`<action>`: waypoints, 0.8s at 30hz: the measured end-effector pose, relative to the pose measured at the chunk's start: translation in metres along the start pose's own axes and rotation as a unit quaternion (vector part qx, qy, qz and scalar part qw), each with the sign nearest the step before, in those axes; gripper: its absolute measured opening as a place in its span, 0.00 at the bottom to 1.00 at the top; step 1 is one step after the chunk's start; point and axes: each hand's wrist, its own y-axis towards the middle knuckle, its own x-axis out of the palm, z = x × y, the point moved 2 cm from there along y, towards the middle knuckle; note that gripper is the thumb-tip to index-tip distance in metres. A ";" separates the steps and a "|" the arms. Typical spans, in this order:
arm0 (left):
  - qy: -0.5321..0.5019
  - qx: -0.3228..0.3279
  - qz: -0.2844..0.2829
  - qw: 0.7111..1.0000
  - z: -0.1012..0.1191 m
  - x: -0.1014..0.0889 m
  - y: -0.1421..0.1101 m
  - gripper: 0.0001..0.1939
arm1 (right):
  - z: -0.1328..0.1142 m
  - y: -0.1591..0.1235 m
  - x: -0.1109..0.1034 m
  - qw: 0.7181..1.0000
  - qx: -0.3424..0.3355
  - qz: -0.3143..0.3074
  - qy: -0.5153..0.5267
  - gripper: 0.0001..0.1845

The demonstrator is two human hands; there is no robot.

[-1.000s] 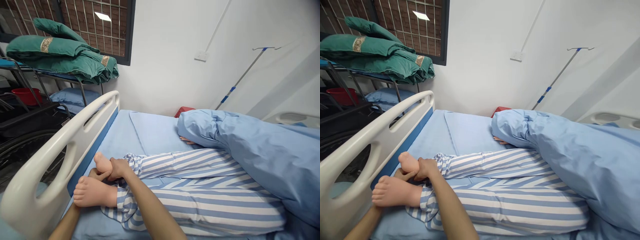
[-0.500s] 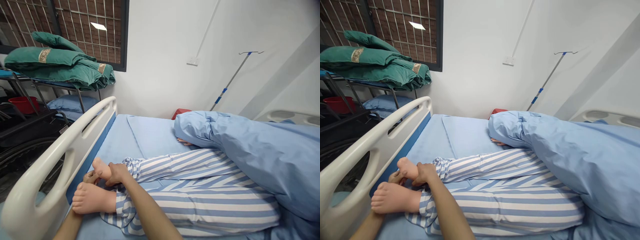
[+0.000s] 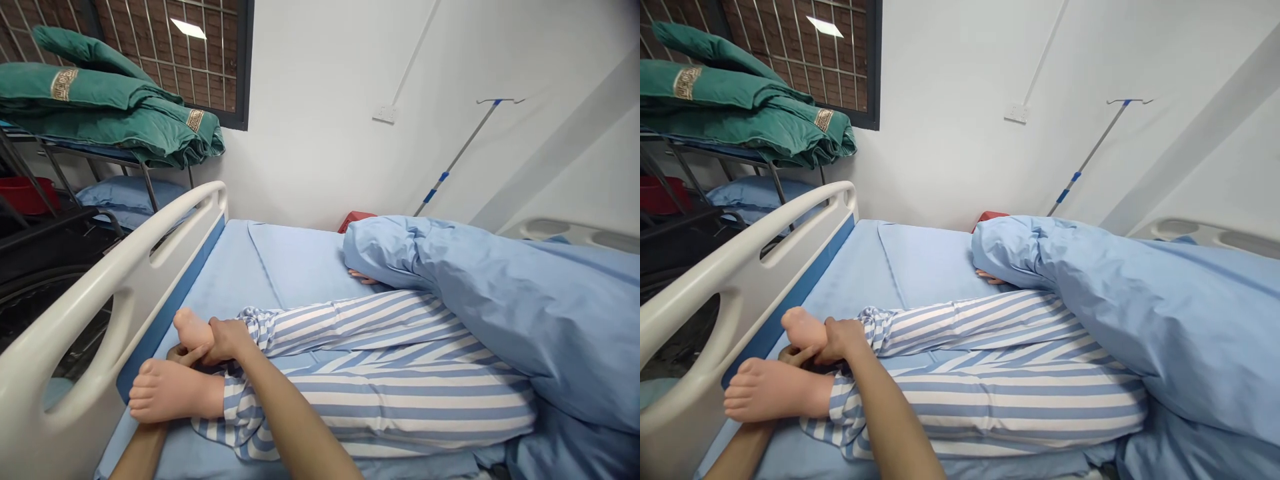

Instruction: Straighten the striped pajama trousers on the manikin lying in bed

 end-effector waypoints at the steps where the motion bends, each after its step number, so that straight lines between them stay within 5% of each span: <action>1: -0.003 -0.005 0.000 1.000 0.000 0.000 0.000 0.25 | 0.001 0.001 0.001 1.000 0.001 -0.002 0.003 0.39; 14: -0.017 0.063 0.052 0.997 0.002 -0.014 -0.004 0.21 | -0.006 -0.008 -0.008 1.000 0.009 0.014 -0.010 0.37; 24: 0.010 0.046 0.050 0.998 -0.002 -0.003 -0.002 0.24 | -0.006 -0.010 -0.010 1.000 -0.008 0.023 -0.016 0.37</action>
